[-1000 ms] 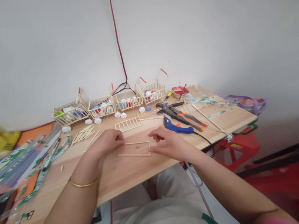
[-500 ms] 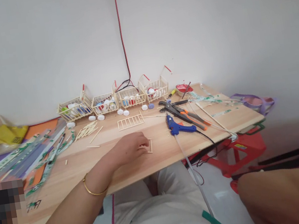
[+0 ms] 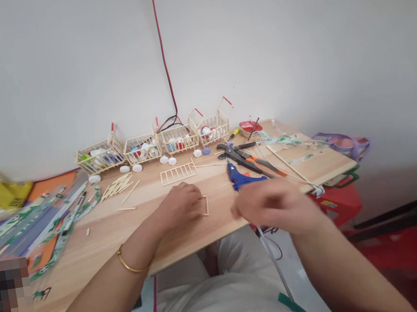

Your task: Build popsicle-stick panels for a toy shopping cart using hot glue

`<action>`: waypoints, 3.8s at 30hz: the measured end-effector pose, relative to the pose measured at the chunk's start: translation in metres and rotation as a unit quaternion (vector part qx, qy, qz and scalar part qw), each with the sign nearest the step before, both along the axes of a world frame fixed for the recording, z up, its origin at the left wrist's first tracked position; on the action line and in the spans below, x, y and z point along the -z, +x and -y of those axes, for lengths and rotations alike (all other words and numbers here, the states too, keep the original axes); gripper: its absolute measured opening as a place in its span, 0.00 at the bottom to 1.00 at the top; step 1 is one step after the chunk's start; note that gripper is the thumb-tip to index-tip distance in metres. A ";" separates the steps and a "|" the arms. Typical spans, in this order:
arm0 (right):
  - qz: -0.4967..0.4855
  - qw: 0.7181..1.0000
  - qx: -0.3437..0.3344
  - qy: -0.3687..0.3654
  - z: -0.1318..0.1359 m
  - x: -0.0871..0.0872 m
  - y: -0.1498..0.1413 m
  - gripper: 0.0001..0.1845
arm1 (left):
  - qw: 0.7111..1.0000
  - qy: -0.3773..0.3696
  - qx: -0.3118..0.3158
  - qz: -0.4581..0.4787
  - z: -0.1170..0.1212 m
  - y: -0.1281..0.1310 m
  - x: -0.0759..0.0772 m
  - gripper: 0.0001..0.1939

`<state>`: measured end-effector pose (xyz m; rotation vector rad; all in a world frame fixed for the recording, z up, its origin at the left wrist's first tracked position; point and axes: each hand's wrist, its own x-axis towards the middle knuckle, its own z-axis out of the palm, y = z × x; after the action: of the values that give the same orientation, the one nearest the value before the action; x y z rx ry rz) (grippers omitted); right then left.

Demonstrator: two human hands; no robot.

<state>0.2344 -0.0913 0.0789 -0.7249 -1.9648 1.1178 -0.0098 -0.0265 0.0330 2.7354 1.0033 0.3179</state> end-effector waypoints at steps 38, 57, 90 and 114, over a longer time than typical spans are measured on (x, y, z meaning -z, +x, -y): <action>0.345 0.906 0.238 -0.063 -0.047 0.059 -0.053 0.10 | 1.000 -0.018 0.013 -0.020 -0.002 0.003 0.005 0.14; 0.363 0.896 0.251 -0.049 -0.049 0.062 -0.053 0.10 | 0.999 -0.017 0.006 -0.028 0.000 0.004 0.004 0.15; 0.369 0.887 0.276 -0.008 -0.053 0.067 -0.050 0.18 | 0.992 0.053 -0.071 0.091 -0.012 -0.003 0.011 0.13; 0.372 0.885 0.280 -0.006 -0.055 0.066 -0.049 0.17 | 0.998 -0.060 -0.018 0.030 0.003 0.005 0.006 0.35</action>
<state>0.1850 -0.0367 0.0128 -1.7926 -2.0977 0.5142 -0.0053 -0.0299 0.0266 2.5879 1.0210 0.3329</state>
